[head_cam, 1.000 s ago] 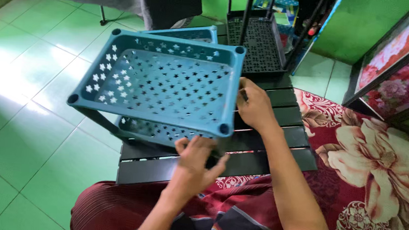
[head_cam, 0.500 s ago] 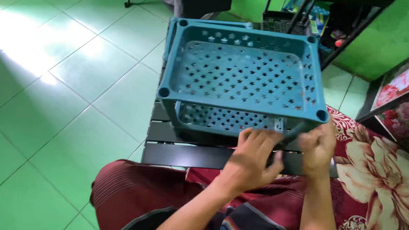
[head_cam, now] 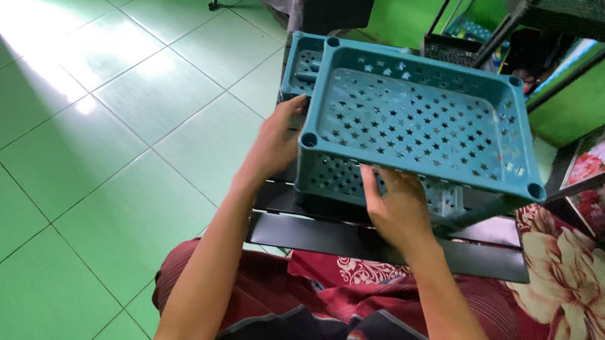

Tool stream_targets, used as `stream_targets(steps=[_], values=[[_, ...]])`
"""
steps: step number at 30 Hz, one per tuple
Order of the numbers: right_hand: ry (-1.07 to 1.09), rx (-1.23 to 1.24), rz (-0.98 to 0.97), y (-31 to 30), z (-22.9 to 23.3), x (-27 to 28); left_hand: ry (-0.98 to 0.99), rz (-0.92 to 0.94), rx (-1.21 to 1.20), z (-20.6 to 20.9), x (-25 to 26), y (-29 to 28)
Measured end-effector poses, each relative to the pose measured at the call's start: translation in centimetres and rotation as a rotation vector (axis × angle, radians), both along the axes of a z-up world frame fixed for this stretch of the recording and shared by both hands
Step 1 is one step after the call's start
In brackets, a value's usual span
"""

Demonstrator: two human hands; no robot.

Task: The person assembles a three-tiered plastic basket by inserting cylindrical connectors into the corners of each tray and stacking them. The person handles the trays and connectors by hand, aligning and pressing the parts together to form a stable unit.

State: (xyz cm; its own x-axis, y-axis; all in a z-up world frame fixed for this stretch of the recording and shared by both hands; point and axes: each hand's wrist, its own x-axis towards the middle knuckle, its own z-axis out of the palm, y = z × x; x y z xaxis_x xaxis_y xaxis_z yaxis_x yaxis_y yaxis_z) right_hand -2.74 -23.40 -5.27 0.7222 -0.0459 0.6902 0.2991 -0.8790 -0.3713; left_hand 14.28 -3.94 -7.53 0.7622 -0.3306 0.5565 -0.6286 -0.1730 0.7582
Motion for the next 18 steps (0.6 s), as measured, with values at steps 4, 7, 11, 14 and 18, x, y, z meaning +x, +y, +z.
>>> stream_targets(steps=[4,7,11,14,18], values=[[0.225,-0.067,-0.115,-0.8,-2.0,6.7,0.111,-0.173,-0.012,-0.5,2.8,-2.4],[0.296,-0.344,-0.180,-2.2,-3.6,10.4,0.199,-0.071,0.006,-0.7,3.4,-3.1],[0.227,-0.427,-0.185,-3.3,-5.2,12.0,0.078,-0.053,0.071,-0.1,3.3,-3.0],[0.220,-0.454,-0.190,-3.6,-6.2,12.1,-0.015,-0.069,0.143,0.4,3.2,-2.6],[0.219,-0.478,-0.178,-3.7,-6.9,11.9,-0.053,-0.072,0.215,0.9,3.5,-2.7]])
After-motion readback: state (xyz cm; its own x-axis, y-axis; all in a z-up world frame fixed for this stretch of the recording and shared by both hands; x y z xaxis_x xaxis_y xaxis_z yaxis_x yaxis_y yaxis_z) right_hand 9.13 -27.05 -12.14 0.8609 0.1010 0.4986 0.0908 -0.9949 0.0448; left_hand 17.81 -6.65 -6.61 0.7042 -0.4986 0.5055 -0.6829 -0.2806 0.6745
